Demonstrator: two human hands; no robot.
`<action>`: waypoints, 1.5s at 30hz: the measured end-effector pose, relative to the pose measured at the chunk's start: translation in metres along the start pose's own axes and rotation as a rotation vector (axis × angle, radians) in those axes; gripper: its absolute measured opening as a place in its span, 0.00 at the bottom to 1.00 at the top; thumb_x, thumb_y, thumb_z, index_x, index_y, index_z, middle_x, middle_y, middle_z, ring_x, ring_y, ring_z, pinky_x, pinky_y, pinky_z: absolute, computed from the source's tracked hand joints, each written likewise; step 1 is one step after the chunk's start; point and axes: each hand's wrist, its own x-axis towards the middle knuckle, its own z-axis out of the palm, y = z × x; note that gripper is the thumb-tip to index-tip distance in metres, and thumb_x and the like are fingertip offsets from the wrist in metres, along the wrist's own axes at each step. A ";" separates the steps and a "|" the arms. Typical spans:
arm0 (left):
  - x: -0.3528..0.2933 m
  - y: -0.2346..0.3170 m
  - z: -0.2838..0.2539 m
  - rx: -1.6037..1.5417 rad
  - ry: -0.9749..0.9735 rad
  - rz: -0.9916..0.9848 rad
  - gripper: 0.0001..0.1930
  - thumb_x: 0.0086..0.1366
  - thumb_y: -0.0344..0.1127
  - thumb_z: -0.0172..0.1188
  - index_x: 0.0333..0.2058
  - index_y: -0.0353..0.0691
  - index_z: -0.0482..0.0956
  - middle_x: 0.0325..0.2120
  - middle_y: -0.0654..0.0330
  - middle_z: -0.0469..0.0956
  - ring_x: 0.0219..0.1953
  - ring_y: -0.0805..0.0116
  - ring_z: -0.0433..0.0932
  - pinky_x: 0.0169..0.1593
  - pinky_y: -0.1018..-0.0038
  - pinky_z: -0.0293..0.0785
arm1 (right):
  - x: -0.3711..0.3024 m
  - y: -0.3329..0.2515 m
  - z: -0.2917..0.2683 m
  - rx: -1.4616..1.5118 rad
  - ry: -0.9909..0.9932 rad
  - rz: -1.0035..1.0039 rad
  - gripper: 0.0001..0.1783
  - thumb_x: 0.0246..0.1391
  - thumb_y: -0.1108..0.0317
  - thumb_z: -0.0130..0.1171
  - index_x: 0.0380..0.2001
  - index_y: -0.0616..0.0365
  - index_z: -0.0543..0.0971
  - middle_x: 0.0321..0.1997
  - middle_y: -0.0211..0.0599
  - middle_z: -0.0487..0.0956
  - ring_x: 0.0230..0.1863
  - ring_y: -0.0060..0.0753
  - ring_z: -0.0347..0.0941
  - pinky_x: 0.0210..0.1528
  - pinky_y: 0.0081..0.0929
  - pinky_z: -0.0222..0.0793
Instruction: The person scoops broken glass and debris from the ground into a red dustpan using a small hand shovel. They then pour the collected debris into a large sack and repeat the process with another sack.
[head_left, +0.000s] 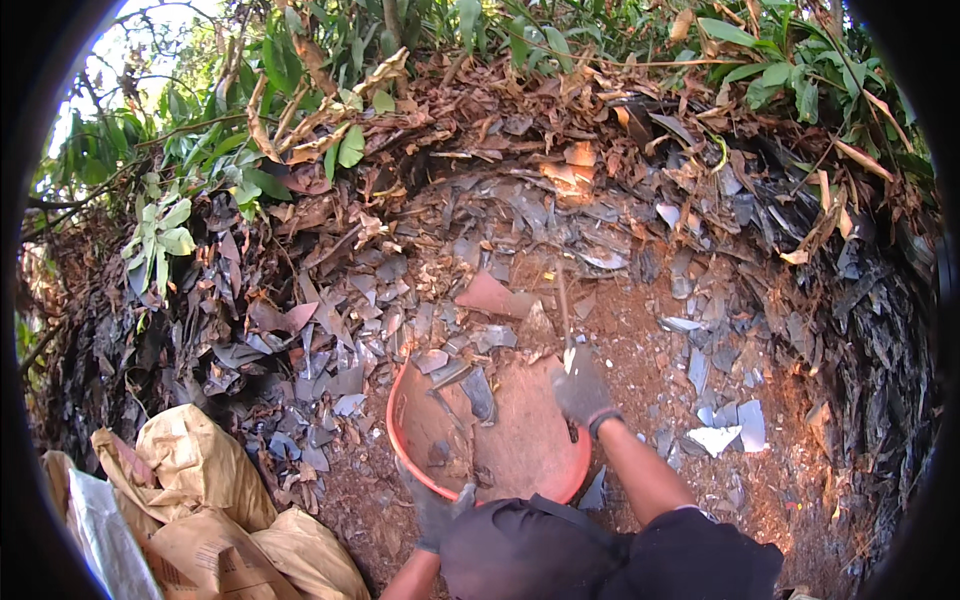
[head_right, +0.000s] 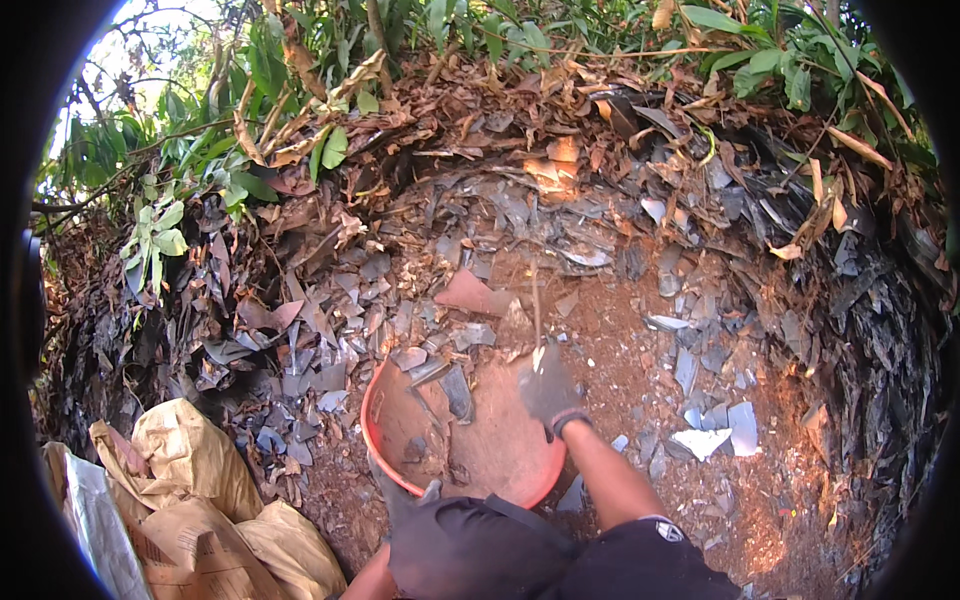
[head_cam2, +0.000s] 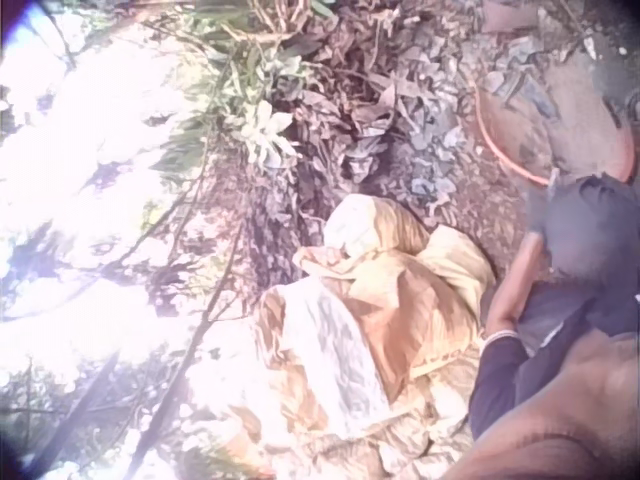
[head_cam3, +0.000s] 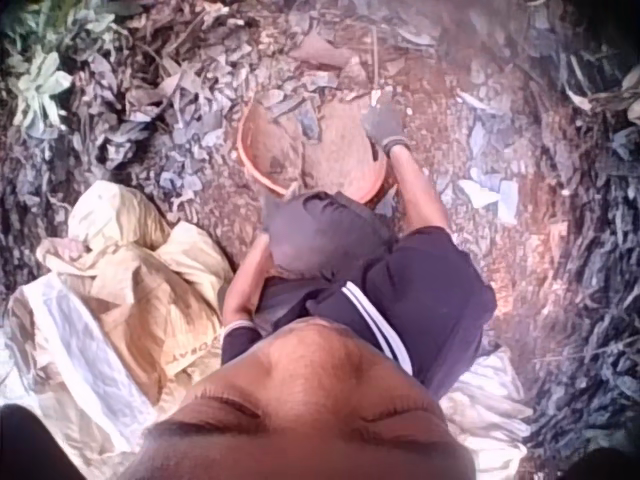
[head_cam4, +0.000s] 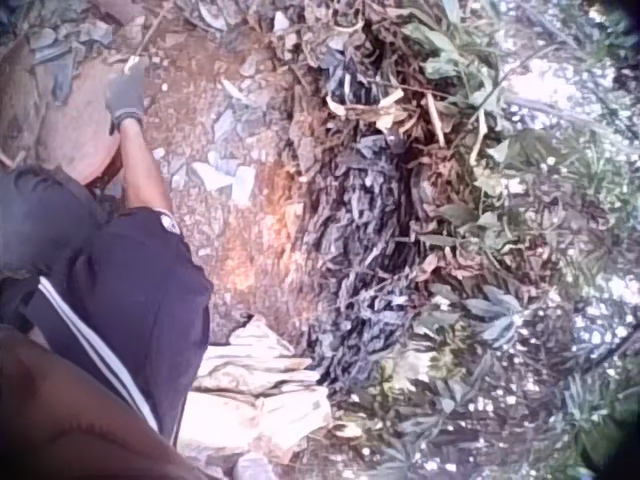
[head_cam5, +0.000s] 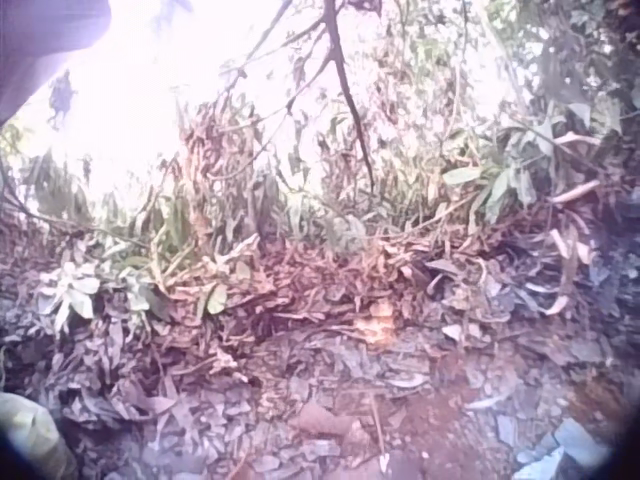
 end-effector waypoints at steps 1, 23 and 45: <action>0.001 0.000 0.002 -0.005 -0.001 0.007 0.48 0.51 0.41 0.72 0.62 0.28 0.50 0.53 0.47 0.59 0.51 0.55 0.62 0.54 0.64 0.62 | 0.018 -0.005 -0.007 0.001 0.069 0.056 0.09 0.55 0.65 0.54 0.25 0.59 0.75 0.32 0.49 0.80 0.35 0.54 0.78 0.37 0.45 0.72; -0.054 -0.016 0.034 -0.133 -0.314 -0.194 0.37 0.55 0.37 0.70 0.58 0.31 0.59 0.43 0.53 0.70 0.38 0.63 0.71 0.41 0.68 0.72 | -0.009 -0.028 -0.017 -0.066 0.012 -0.612 0.11 0.58 0.67 0.52 0.35 0.65 0.76 0.38 0.54 0.77 0.45 0.47 0.75 0.46 0.46 0.68; -0.024 0.015 0.071 -0.663 -0.056 -0.247 0.29 0.60 0.30 0.63 0.59 0.38 0.63 0.41 0.57 0.75 0.37 0.65 0.78 0.38 0.63 0.79 | -0.013 0.015 -0.026 -0.063 -0.475 0.089 0.27 0.57 0.57 0.52 0.47 0.72 0.66 0.34 0.61 0.78 0.40 0.64 0.76 0.43 0.53 0.71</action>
